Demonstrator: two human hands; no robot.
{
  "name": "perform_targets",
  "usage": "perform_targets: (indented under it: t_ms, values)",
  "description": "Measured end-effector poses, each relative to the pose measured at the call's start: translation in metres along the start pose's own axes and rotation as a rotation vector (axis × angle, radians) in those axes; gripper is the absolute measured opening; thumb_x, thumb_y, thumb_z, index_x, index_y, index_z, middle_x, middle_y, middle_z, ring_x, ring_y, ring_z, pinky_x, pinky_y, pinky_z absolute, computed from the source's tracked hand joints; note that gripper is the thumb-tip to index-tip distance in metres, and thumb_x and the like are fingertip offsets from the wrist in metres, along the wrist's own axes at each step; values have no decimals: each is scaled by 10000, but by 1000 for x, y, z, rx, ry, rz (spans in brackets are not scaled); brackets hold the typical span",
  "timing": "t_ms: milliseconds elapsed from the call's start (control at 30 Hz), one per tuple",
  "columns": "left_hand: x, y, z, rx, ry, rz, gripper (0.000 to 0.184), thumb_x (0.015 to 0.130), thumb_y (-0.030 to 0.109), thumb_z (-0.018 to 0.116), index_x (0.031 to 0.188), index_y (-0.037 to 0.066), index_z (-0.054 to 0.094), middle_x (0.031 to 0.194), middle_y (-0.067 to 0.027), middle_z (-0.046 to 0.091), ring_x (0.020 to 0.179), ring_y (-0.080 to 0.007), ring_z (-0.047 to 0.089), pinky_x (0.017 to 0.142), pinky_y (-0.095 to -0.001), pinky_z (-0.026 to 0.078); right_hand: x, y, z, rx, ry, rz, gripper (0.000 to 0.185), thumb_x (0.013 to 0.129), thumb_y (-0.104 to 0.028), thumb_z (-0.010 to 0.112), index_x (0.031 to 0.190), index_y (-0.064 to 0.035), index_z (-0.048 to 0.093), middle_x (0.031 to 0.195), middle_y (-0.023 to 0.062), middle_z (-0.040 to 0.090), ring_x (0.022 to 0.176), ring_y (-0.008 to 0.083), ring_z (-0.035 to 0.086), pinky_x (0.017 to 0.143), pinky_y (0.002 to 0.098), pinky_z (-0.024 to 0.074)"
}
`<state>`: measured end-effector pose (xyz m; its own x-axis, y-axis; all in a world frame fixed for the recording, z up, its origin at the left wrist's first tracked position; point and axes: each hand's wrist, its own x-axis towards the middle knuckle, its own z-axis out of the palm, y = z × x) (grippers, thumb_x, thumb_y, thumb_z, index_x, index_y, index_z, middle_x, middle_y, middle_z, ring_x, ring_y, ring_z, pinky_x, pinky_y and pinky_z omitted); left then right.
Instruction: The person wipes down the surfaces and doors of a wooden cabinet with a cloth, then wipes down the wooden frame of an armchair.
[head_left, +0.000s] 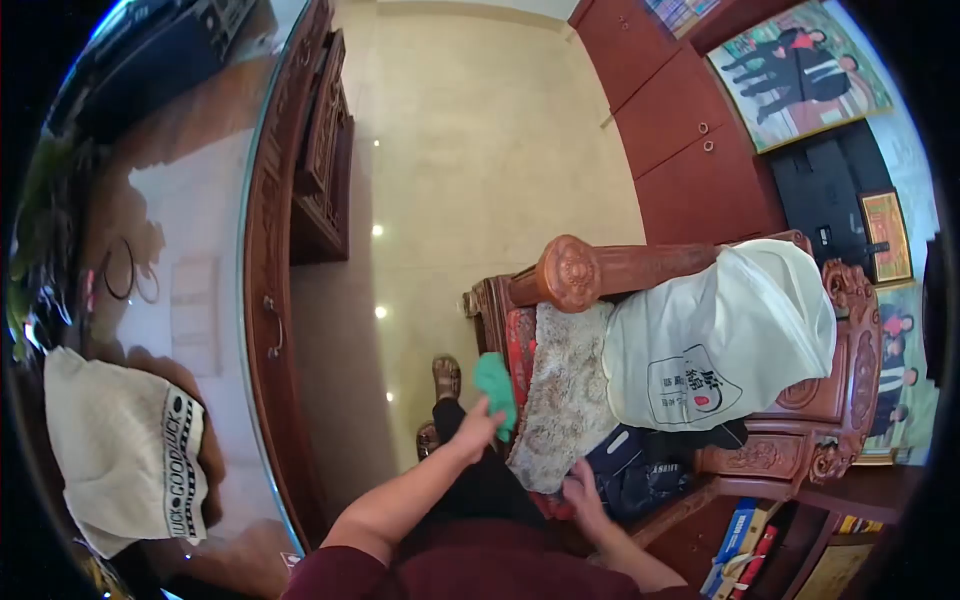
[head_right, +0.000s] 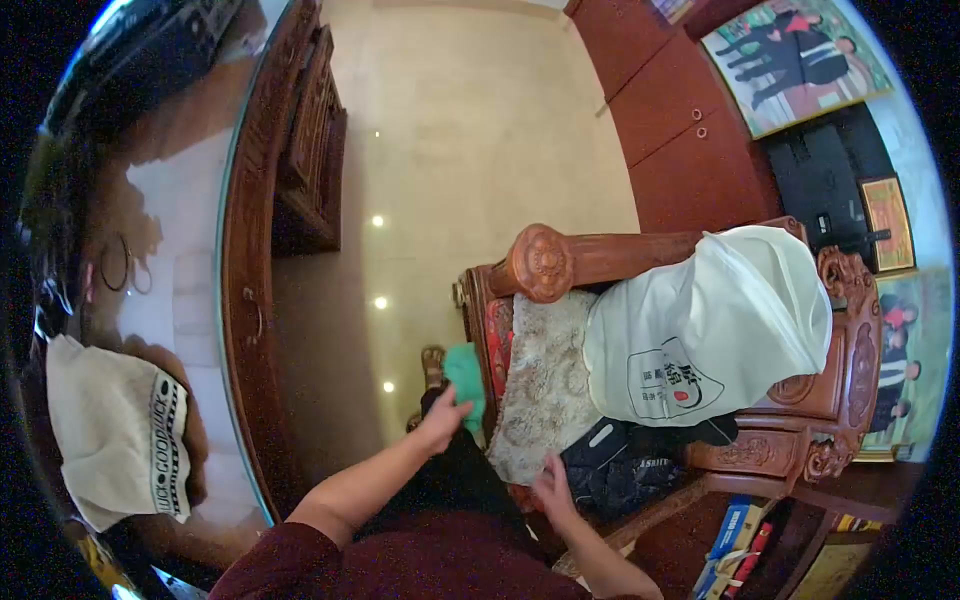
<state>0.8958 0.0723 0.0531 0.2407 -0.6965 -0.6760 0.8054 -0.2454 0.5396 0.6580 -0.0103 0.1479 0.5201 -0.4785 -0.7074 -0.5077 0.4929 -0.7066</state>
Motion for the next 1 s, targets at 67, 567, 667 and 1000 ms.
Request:
perform_targets:
  t_ms: [67,567,667,1000]
  values:
    - [-8,28,29,488,-214,290,407,790,26,508,1187,29,418,1050,-110,522,985,-262,486,864,-364,386,49,-77,49,362,-61,-75,640,826,-113,538,1368,-101,198,1335,126,322,1142,213,432,920,333,370]
    - [38,237,-9,881,146,178,365,841,63,517,1200,20,469,1062,-85,554,971,-160,530,836,-273,426,253,-264,35,-1086,392,-903,411,683,-188,622,1089,-218,564,1141,70,479,1066,296,409,868,448,324]
    - [43,242,-39,1012,94,156,313,830,103,545,1128,12,517,991,-102,599,913,-159,578,805,-274,453,263,-261,30,-1081,377,-913,408,678,-220,630,1080,-249,569,1136,49,477,1066,284,407,864,454,319]
    - [169,376,-95,1114,-51,10,272,821,119,541,1073,18,556,885,-61,626,822,-131,583,769,-268,459,304,-289,35,-1047,783,-595,316,582,-200,632,897,-208,619,985,41,528,954,268,458,803,435,328]
